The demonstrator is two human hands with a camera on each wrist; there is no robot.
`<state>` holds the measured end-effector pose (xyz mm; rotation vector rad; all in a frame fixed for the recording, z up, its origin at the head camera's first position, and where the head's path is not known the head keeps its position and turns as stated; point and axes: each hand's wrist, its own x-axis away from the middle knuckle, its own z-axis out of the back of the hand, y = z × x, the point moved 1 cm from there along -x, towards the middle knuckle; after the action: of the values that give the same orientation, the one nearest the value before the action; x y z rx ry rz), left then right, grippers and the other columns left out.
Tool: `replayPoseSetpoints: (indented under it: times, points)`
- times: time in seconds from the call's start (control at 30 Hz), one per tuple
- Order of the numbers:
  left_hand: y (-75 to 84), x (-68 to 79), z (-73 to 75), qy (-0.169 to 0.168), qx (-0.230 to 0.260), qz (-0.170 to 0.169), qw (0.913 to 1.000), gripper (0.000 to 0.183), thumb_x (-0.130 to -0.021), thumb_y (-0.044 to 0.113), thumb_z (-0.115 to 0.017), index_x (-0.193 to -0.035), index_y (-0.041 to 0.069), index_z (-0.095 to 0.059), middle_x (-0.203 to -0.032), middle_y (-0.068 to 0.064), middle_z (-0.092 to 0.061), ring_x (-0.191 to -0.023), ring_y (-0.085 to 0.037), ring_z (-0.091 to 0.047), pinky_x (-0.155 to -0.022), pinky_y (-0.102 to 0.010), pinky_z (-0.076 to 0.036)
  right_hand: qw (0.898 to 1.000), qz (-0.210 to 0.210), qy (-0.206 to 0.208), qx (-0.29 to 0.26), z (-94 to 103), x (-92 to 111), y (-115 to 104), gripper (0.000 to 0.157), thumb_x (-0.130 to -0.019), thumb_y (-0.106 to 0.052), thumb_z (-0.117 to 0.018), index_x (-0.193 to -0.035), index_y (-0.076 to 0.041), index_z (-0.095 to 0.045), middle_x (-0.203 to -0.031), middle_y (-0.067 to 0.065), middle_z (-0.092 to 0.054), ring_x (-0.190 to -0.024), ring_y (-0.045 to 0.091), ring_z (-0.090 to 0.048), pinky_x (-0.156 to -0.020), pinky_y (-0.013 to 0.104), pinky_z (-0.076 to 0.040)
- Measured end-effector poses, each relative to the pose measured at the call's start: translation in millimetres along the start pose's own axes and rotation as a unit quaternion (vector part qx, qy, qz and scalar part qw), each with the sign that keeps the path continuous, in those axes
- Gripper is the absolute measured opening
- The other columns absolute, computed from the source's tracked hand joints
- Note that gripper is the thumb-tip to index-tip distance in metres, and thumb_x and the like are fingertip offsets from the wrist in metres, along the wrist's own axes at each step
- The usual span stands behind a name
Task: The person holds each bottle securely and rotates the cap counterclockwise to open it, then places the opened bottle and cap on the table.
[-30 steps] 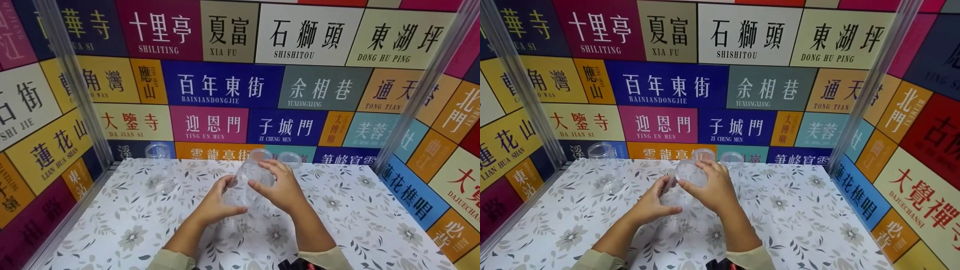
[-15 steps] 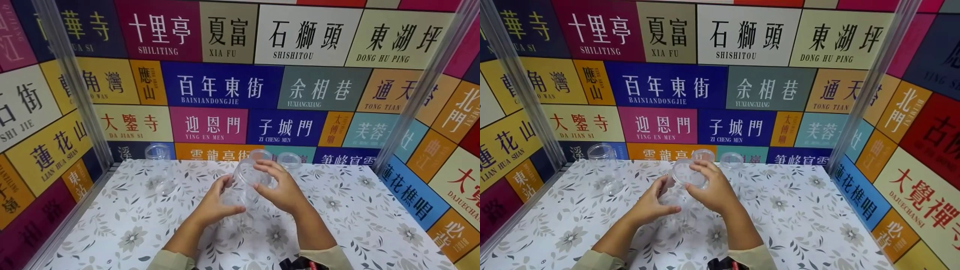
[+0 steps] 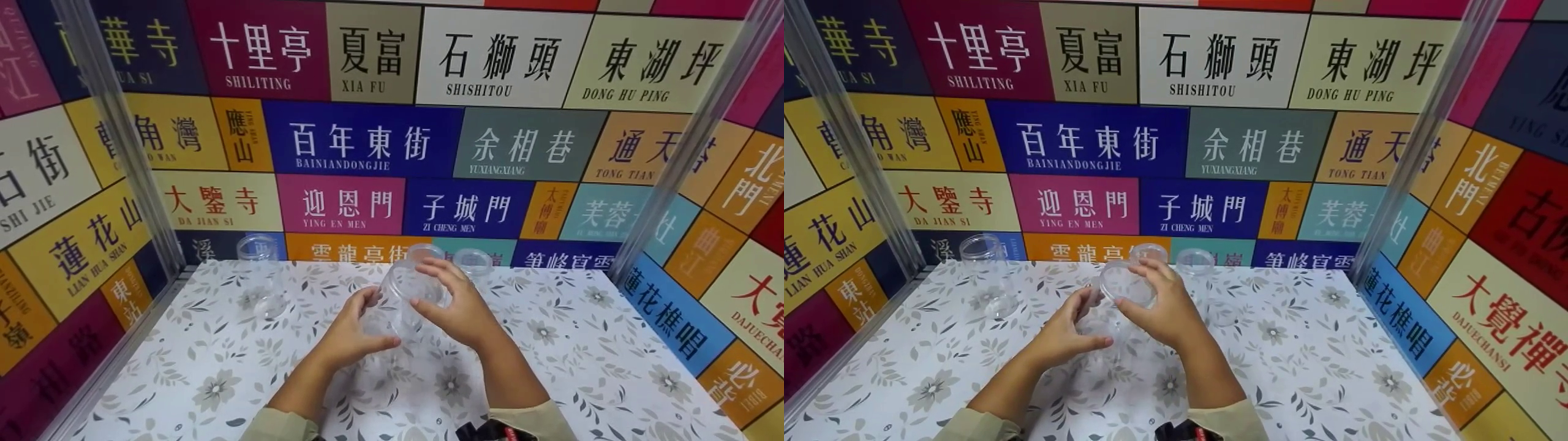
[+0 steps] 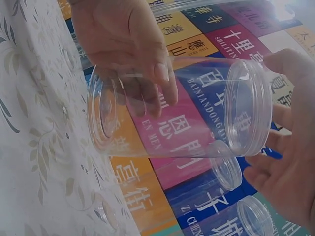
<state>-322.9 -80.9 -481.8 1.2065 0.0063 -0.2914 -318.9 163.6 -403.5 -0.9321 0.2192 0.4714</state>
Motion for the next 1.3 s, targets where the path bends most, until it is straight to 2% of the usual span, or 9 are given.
replayPoseSetpoints:
  times: [0.1,0.2,0.4,0.6,0.77,0.9,1.07,1.3]
  points:
    - [-1.7,-0.1,-0.7,0.002,-0.007,0.001,1.0,0.109,-0.072,0.043,-0.099,-0.161,0.024,-0.038,-0.165,-0.004,-0.046,-0.153,-0.03,-0.046,-0.129,-0.059,-0.037,0.998,-0.032,0.024,0.041,-1.6,-1.3,0.1,0.072,-0.09,-0.063,-0.079,-0.151,-0.029,-0.061,-0.167,-0.003,-0.047,-0.162,0.033,-0.033,-0.125,0.073,-0.034]
    - [-2.8,0.1,-1.6,0.002,-0.016,0.004,0.9999,0.109,-0.072,0.043,-0.099,-0.161,0.024,-0.038,-0.165,-0.005,-0.046,-0.154,-0.029,-0.045,-0.13,-0.059,-0.036,0.996,-0.058,0.033,0.065,-3.9,-2.3,0.4,0.078,-0.086,-0.07,-0.077,-0.15,-0.028,-0.062,-0.167,0.001,-0.048,-0.157,0.035,-0.041,-0.122,0.071,-0.04]
    - [-3.5,0.4,-3.0,-0.003,-0.016,0.002,0.9999,0.111,-0.072,0.044,-0.099,-0.162,0.023,-0.038,-0.167,-0.005,-0.044,-0.157,-0.029,-0.042,-0.131,-0.059,-0.033,0.994,-0.087,0.031,0.067,-7.8,-2.0,-2.3,0.08,-0.083,-0.074,-0.078,-0.147,-0.028,-0.064,-0.163,-0.001,-0.051,-0.137,0.035,-0.061,-0.108,0.062,-0.055]
    - [-3.2,0.5,-3.0,-0.004,-0.019,-0.002,0.9998,0.11,-0.073,0.041,-0.098,-0.162,0.023,-0.037,-0.168,-0.005,-0.043,-0.157,-0.028,-0.041,-0.132,-0.059,-0.032,0.994,-0.08,0.036,0.062,-8.3,-2.0,-2.6,0.076,-0.084,-0.071,-0.08,-0.145,-0.026,-0.067,-0.158,-0.001,-0.055,-0.136,0.034,-0.061,-0.109,0.059,-0.056]
    - [-2.4,0.7,-2.7,-0.003,-0.02,-0.009,0.9998,0.108,-0.074,0.037,-0.098,-0.162,0.021,-0.038,-0.167,-0.006,-0.044,-0.156,-0.028,-0.042,-0.132,-0.058,-0.032,0.998,-0.051,0.014,0.046,-6.3,-1.6,-0.4,0.069,-0.089,-0.064,-0.079,-0.146,-0.027,-0.066,-0.158,-0.006,-0.055,-0.15,0.03,-0.048,-0.121,0.064,-0.046]
    - [-1.9,0.1,-2.7,-0.003,-0.021,-0.015,0.9997,0.11,-0.072,0.039,-0.099,-0.162,0.02,-0.038,-0.167,-0.006,-0.045,-0.156,-0.028,-0.042,-0.132,-0.057,-0.032,1.0,-0.021,-0.007,0.023,-3.4,0.0,-0.3,0.058,-0.095,-0.044,-0.078,-0.148,-0.027,-0.064,-0.16,-0.01,-0.053,-0.157,0.029,-0.042,-0.125,0.069,-0.037]
    - [-1.6,0.3,-2.7,-0.008,-0.017,-0.02,0.9996,0.111,-0.072,0.043,-0.098,-0.162,0.019,-0.037,-0.167,-0.006,-0.045,-0.157,-0.028,-0.041,-0.132,-0.058,-0.031,0.999,0.009,-0.029,-0.01,-1.6,1.7,-2.3,0.056,-0.094,-0.018,-0.072,-0.149,-0.027,-0.064,-0.163,-0.01,-0.051,-0.158,0.027,-0.04,-0.124,0.067,-0.039]
    - [-1.6,0.8,-2.2,-0.015,-0.012,-0.024,0.9995,0.113,-0.073,0.045,-0.098,-0.163,0.017,-0.036,-0.168,-0.006,-0.043,-0.159,-0.029,-0.039,-0.133,-0.057,-0.031,0.999,0.014,-0.027,-0.014,-1.4,1.9,-1.5,0.058,-0.092,-0.014,-0.069,-0.148,-0.027,-0.064,-0.163,-0.01,-0.05,-0.159,0.027,-0.039,-0.123,0.068,-0.039]
